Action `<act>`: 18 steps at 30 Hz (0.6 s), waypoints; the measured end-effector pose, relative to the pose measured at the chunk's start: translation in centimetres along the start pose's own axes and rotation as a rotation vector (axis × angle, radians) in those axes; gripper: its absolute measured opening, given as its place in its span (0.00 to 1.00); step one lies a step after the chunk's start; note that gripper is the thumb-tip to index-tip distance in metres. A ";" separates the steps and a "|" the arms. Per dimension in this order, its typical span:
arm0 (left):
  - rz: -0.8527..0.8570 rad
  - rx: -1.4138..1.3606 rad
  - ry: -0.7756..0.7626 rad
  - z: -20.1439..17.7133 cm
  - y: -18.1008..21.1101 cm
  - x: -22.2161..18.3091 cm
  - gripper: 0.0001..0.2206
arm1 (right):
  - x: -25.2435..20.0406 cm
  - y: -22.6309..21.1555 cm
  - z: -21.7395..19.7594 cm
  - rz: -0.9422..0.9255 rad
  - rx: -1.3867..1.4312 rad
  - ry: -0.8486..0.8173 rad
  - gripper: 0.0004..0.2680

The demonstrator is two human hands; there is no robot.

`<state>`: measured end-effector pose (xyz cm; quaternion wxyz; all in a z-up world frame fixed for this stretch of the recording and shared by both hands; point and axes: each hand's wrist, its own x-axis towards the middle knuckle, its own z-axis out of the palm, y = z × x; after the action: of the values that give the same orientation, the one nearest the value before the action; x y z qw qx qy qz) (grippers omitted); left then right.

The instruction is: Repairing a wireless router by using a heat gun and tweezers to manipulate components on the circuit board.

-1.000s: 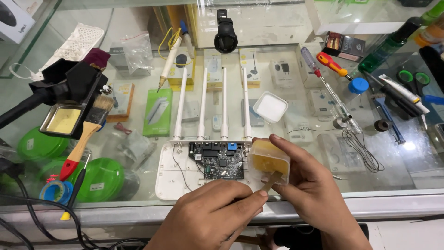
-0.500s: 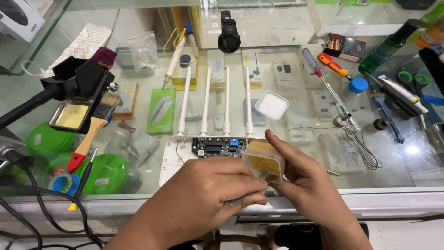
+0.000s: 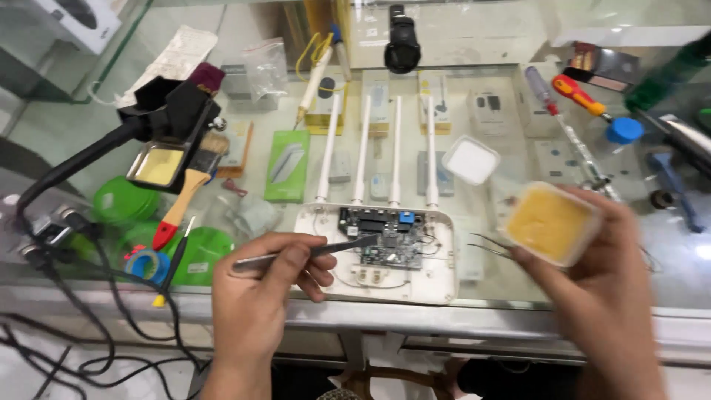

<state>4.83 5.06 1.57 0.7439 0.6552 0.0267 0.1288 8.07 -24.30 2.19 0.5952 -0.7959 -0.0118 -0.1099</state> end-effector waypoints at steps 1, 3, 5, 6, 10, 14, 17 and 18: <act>-0.035 0.006 0.047 -0.4 -0.5 -0.7 0.12 | -0.4 0.1 -0.9 0.007 -0.202 0.065 0.26; -0.030 0.012 0.030 -0.6 -1.4 -1.8 0.10 | 0.1 2.7 -2.2 -0.084 -0.315 0.048 0.26; -0.020 0.016 0.003 -0.2 -1.3 -2.1 0.09 | 0.3 4.1 -2.6 -0.181 -0.427 0.042 0.27; 0.073 0.178 -0.062 0.1 -0.8 -1.9 0.08 | 0.3 4.2 -2.3 -0.143 -0.399 0.054 0.26; 0.246 0.446 -0.238 0.0 0.2 -0.3 0.07 | 0.1 5.3 -2.1 -0.025 -0.224 0.059 0.28; 0.165 0.415 -0.349 -1.0 0.0 2.6 0.08 | 0.1 5.6 -2.3 0.048 -0.233 0.040 0.29; 0.020 0.357 -0.392 -1.2 0.1 4.2 0.07 | 0.2 6.7 -2.8 -0.016 -0.358 0.021 0.30; -0.029 0.353 -0.389 -1.0 0.3 4.6 0.07 | 0.3 6.7 -2.9 -0.011 -0.376 0.003 0.29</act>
<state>9.01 7.14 2.35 0.6112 0.7867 -0.0854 -0.0171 8.87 -29.08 -3.33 0.4355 -0.8928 0.0054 -0.1145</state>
